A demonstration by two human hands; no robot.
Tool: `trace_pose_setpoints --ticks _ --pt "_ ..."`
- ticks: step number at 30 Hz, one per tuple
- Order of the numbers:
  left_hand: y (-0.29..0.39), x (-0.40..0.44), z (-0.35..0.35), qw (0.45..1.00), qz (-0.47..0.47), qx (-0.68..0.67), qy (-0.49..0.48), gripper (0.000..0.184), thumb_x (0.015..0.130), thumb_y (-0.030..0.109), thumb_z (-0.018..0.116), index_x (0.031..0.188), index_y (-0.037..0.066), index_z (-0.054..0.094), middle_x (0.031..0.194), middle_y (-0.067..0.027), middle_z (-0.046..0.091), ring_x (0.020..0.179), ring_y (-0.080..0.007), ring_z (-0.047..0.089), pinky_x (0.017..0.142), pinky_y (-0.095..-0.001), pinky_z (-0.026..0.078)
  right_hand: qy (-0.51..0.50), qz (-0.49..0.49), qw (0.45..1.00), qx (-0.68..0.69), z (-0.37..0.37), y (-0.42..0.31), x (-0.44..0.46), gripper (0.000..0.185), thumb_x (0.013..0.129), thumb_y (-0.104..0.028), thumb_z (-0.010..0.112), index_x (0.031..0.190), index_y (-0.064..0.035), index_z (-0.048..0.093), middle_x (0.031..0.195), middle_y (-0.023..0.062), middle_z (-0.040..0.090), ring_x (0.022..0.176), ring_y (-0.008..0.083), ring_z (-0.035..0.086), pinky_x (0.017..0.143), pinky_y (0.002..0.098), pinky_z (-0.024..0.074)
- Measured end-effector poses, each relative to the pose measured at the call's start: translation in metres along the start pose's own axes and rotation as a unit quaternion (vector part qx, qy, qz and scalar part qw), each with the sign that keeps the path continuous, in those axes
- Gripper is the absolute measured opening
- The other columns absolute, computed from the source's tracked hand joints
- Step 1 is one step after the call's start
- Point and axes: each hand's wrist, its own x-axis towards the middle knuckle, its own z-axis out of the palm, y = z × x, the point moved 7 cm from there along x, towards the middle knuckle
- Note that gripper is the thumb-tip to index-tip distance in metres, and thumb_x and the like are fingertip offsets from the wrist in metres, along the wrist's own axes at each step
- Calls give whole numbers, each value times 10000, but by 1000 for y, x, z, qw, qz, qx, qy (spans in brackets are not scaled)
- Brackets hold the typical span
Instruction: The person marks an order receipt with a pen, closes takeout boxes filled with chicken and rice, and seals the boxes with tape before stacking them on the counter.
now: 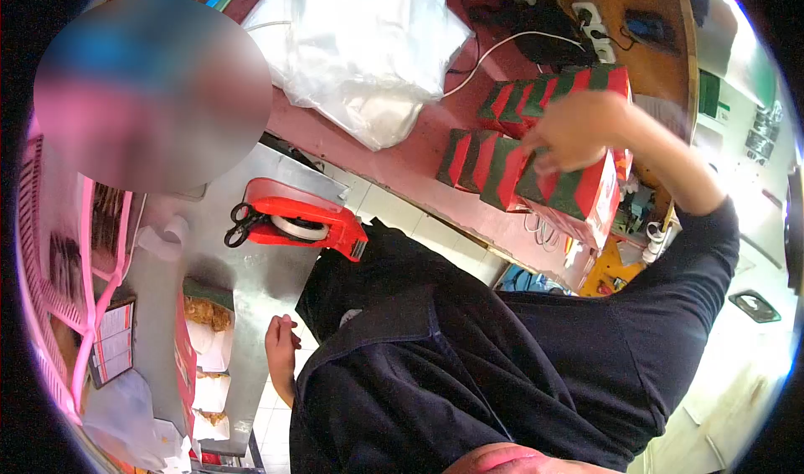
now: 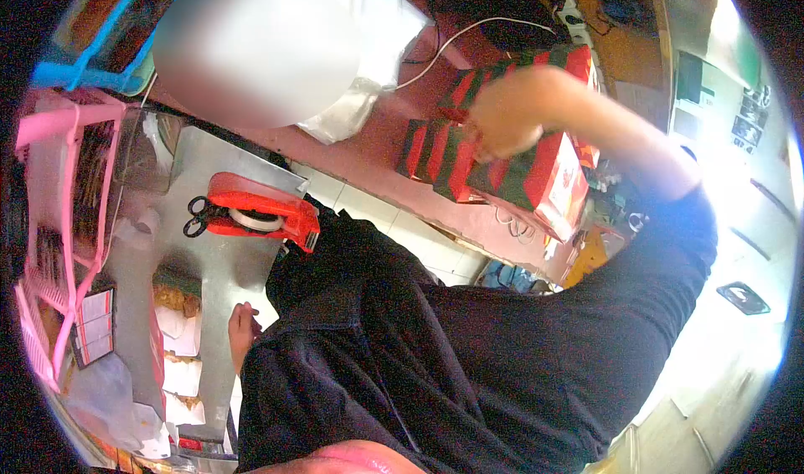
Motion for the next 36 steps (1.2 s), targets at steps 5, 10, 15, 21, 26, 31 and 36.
trace_pose_setpoints --ticks 5,10,15,21,26,31,36 --pt "26 -12 -7 990 66 116 54 329 946 311 547 811 18 489 608 -53 501 541 -119 481 514 -277 393 105 90 990 13 5 -16 -22 505 841 -363 599 1319 -225 510 905 182 659 884 357 627 768 476 476" --pt "16 -28 -15 990 95 59 81 306 939 298 557 838 14 506 567 -46 473 525 -124 476 515 -280 390 86 38 996 0 25 6 17 592 853 -308 585 1410 -225 402 904 191 645 808 376 601 771 468 470" --pt "2 -45 -22 990 80 68 89 298 937 300 559 863 14 521 597 -56 496 541 -124 485 519 -276 395 135 37 990 19 17 -8 30 712 844 -240 559 1485 -186 253 923 163 649 809 372 586 782 467 459" --pt "-24 -59 -25 992 70 12 109 296 936 301 555 885 10 536 634 -63 527 564 -131 507 544 -280 416 109 21 992 -53 10 -15 68 753 819 -160 516 1504 -207 207 1056 137 651 1054 346 519 863 456 439" --pt "-37 -71 -25 991 51 2 124 277 941 292 552 914 16 555 642 -58 531 593 -133 530 571 -281 434 0 79 995 -56 25 4 91 766 814 -176 529 1505 -241 205 1305 142 541 1201 373 437 958 483 400" --pt "-46 -77 -25 990 62 -16 127 248 947 271 549 928 24 562 652 -58 541 608 -133 536 577 -280 440 49 29 995 -85 11 -4 114 766 816 -211 528 1506 -258 199 1326 172 521 1253 411 395 1002 532 359" --pt "-68 -86 -26 986 79 -59 137 236 942 270 561 932 34 572 668 -61 562 624 -133 549 576 -281 443 -40 24 991 -125 30 4 153 799 797 -207 512 1513 -205 158 1244 251 552 1154 378 520 986 457 408"
